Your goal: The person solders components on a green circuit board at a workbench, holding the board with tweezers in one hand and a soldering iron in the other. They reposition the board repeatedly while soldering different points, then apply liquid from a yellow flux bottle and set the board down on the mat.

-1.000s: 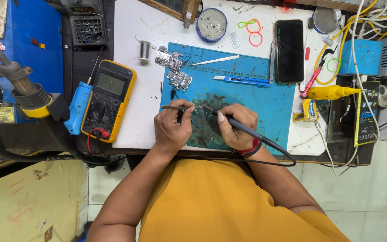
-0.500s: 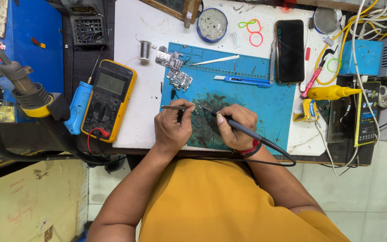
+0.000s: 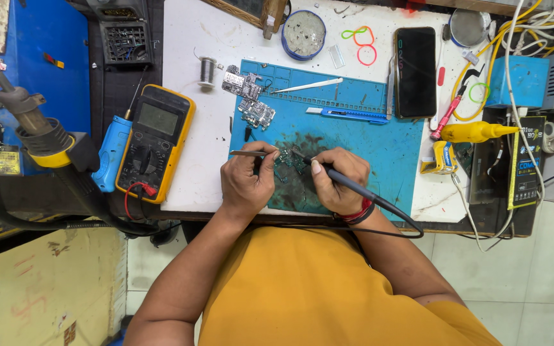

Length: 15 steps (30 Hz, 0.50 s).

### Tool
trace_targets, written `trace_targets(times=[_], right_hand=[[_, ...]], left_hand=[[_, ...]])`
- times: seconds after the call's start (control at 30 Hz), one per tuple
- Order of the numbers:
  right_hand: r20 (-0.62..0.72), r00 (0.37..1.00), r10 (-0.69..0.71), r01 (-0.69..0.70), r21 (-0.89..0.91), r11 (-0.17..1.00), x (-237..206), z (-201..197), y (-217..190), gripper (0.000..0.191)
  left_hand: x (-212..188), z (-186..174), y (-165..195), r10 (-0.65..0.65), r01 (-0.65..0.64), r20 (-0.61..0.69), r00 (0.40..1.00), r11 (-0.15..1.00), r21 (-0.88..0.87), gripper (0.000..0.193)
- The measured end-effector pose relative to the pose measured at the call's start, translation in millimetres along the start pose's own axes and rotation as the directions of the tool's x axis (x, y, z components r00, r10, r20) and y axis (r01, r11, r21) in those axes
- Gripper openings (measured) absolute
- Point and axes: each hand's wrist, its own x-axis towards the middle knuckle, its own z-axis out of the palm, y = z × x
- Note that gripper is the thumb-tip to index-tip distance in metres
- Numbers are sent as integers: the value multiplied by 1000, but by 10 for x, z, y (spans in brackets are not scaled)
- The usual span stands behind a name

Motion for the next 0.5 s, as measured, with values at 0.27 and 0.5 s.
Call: trace_targets(times=[0.27, 0.5], right_hand=[[26, 1000, -14, 14, -14, 1000, 7, -7, 1, 10], [42, 999, -31, 31, 7, 999, 8, -18, 10, 10]], left_hand=[[-5, 6, 3, -12, 12, -3, 1000, 1000, -13, 8], [-6, 5, 11, -30, 30, 0, 1000, 999, -12, 8]])
